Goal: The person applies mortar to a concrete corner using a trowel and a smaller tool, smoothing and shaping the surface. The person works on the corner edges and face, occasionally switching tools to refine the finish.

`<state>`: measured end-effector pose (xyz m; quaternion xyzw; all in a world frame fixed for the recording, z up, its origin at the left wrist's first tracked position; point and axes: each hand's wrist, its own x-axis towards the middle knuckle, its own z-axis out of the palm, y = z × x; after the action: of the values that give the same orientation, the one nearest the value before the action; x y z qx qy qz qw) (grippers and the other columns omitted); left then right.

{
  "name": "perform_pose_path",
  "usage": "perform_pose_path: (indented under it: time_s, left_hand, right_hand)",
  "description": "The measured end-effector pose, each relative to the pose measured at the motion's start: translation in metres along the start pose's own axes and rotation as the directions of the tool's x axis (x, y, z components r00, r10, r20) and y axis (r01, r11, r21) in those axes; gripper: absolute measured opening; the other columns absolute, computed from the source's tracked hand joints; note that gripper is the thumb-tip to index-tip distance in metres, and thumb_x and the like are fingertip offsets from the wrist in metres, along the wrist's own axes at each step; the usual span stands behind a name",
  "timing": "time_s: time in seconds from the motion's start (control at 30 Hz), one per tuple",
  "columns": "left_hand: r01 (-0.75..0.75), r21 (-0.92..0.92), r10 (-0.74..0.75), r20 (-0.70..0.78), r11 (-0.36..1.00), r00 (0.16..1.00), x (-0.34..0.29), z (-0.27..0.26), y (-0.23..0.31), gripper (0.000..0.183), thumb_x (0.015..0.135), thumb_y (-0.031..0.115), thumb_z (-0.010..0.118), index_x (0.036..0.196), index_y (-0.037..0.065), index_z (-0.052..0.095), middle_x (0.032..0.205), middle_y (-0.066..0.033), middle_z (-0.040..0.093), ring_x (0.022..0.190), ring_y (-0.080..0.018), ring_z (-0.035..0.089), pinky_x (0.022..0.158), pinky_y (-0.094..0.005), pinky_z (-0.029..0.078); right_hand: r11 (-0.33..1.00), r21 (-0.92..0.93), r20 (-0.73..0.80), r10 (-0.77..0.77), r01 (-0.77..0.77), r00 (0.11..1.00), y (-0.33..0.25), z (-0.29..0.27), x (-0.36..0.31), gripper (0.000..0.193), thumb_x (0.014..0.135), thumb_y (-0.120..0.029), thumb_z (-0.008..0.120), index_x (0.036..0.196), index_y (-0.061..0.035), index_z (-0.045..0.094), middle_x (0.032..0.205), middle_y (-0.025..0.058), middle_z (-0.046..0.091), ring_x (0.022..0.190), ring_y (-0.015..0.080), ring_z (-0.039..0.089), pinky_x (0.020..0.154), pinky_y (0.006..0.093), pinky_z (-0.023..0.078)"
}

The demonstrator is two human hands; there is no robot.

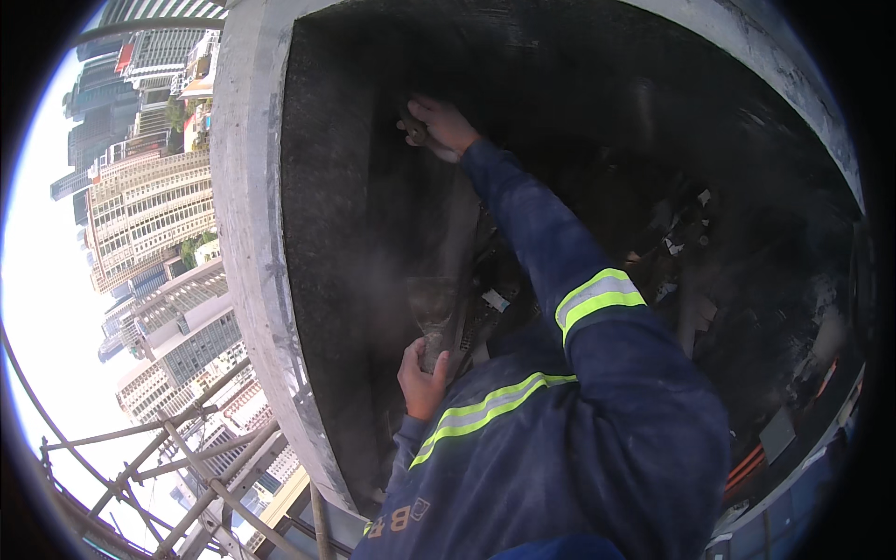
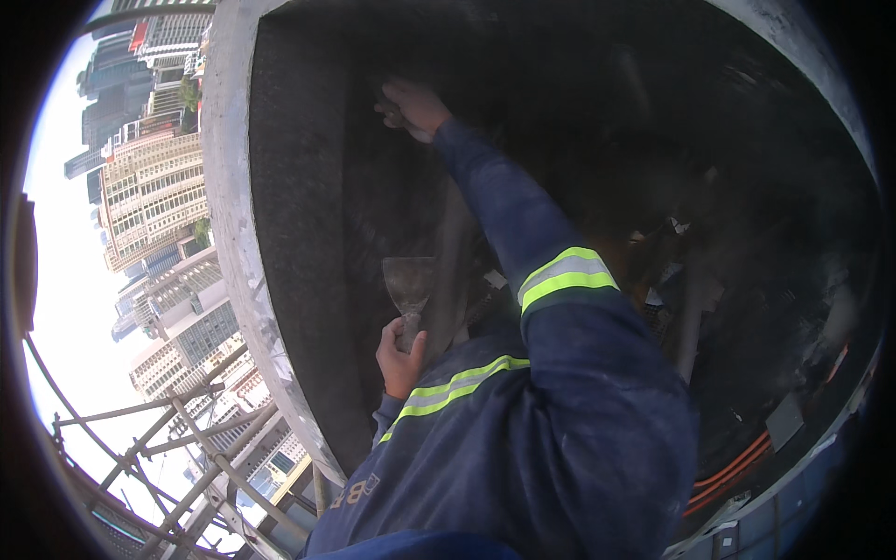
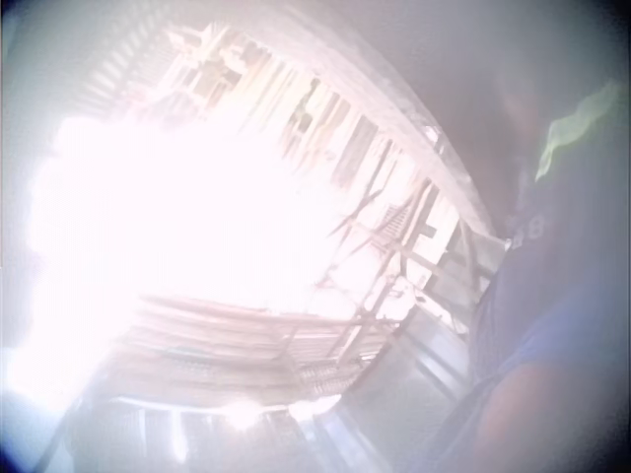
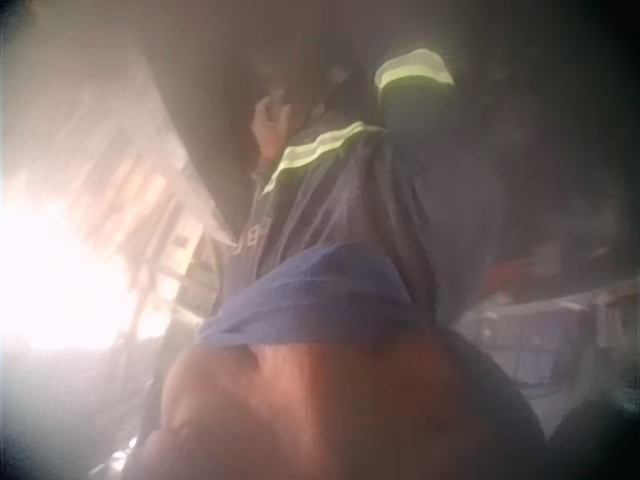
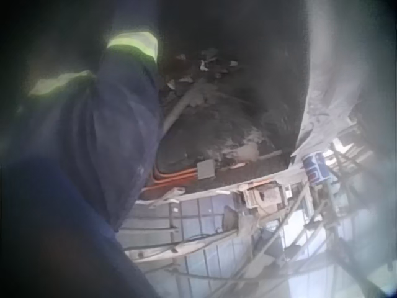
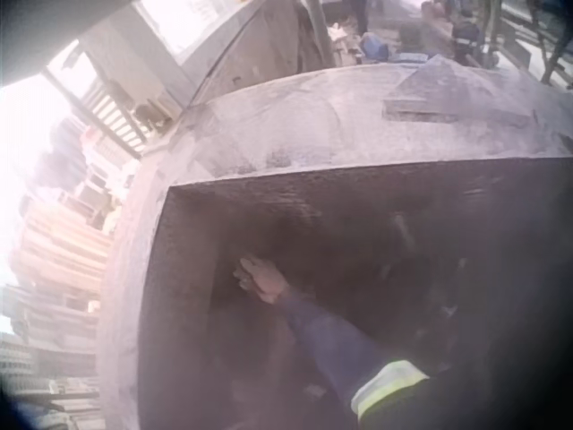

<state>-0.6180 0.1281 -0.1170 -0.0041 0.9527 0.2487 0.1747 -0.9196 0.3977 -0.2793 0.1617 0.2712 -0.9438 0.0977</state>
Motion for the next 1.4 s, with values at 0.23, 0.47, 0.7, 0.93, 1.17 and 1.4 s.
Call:
perform_pose_path:
  time_s: [0.23, 0.47, 0.7, 0.93, 1.17, 1.4]
  left_hand:
    - [0.004, 0.050, -0.005, 0.011, 0.999, 1.000, -0.001, -0.006, 0.004, 0.046, 0.083, 0.021, 0.080, 0.117, -0.005, 0.063, 0.111, -0.0223, 0.069, 0.105, -0.0371, 0.068, 0.092, -0.0408, 0.052]
    - [-0.031, 0.055, 0.029, 0.028, 0.998, 0.999, 0.000, -0.003, 0.000, 0.046, 0.083, 0.021, 0.080, 0.117, -0.004, 0.063, 0.111, -0.0221, 0.069, 0.105, -0.0371, 0.068, 0.092, -0.0408, 0.052]
    - [-0.039, 0.049, 0.037, 0.026, 0.998, 0.999, 0.001, 0.000, 0.002, 0.045, 0.083, 0.020, 0.080, 0.117, -0.004, 0.063, 0.111, -0.0218, 0.069, 0.105, -0.0368, 0.068, 0.092, -0.0407, 0.053]
    - [-0.037, 0.044, 0.035, 0.035, 0.998, 0.999, 0.004, 0.000, 0.005, 0.044, 0.083, 0.019, 0.080, 0.117, -0.004, 0.063, 0.111, -0.0214, 0.069, 0.105, -0.0367, 0.068, 0.092, -0.0406, 0.053]
    - [-0.041, 0.049, 0.039, 0.036, 0.998, 0.999, 0.004, 0.001, 0.005, 0.045, 0.082, 0.018, 0.080, 0.117, -0.004, 0.063, 0.112, -0.0215, 0.069, 0.105, -0.0367, 0.068, 0.092, -0.0407, 0.053]
    - [-0.042, 0.045, 0.040, 0.049, 0.998, 0.998, 0.006, 0.001, 0.006, 0.045, 0.082, 0.019, 0.080, 0.117, -0.004, 0.063, 0.112, -0.0212, 0.069, 0.105, -0.0364, 0.068, 0.092, -0.0405, 0.053]
  right_hand:
    - [0.995, 0.094, 0.157, -0.045, 0.031, 0.987, 0.001, 0.009, 0.001, 0.051, 0.108, -0.020, 0.049, 0.155, -0.0065, 0.037, 0.130, 0.0088, 0.054, 0.104, 0.0226, 0.060, 0.079, 0.0365, 0.053]
    - [0.997, 0.079, 0.237, -0.040, 0.021, 0.971, 0.002, -0.005, -0.001, 0.055, 0.109, -0.028, 0.048, 0.157, -0.0075, 0.033, 0.132, 0.0061, 0.052, 0.106, 0.0194, 0.058, 0.083, 0.0359, 0.053]
    - [0.999, 0.032, 0.213, -0.040, 0.034, 0.976, 0.003, -0.009, -0.007, 0.051, 0.108, -0.027, 0.049, 0.154, -0.0059, 0.037, 0.132, 0.0056, 0.053, 0.107, 0.0188, 0.058, 0.084, 0.0353, 0.053]
    - [0.998, -0.021, 0.249, -0.056, 0.063, 0.967, -0.004, -0.026, -0.001, 0.057, 0.107, -0.029, 0.054, 0.155, -0.0046, 0.036, 0.128, 0.0049, 0.056, 0.108, 0.0186, 0.058, 0.084, 0.0339, 0.053]
    - [0.985, -0.144, 0.187, -0.069, 0.096, 0.980, 0.003, -0.034, -0.020, 0.048, 0.107, -0.020, 0.050, 0.152, -0.0046, 0.043, 0.125, 0.0065, 0.059, 0.106, 0.0187, 0.060, 0.083, 0.0323, 0.052]
    - [0.997, -0.055, 0.073, -0.057, 0.061, 0.996, 0.008, -0.033, -0.002, 0.050, 0.106, -0.024, 0.054, 0.150, -0.0038, 0.043, 0.121, 0.0066, 0.061, 0.105, 0.0191, 0.062, 0.080, 0.0330, 0.053]
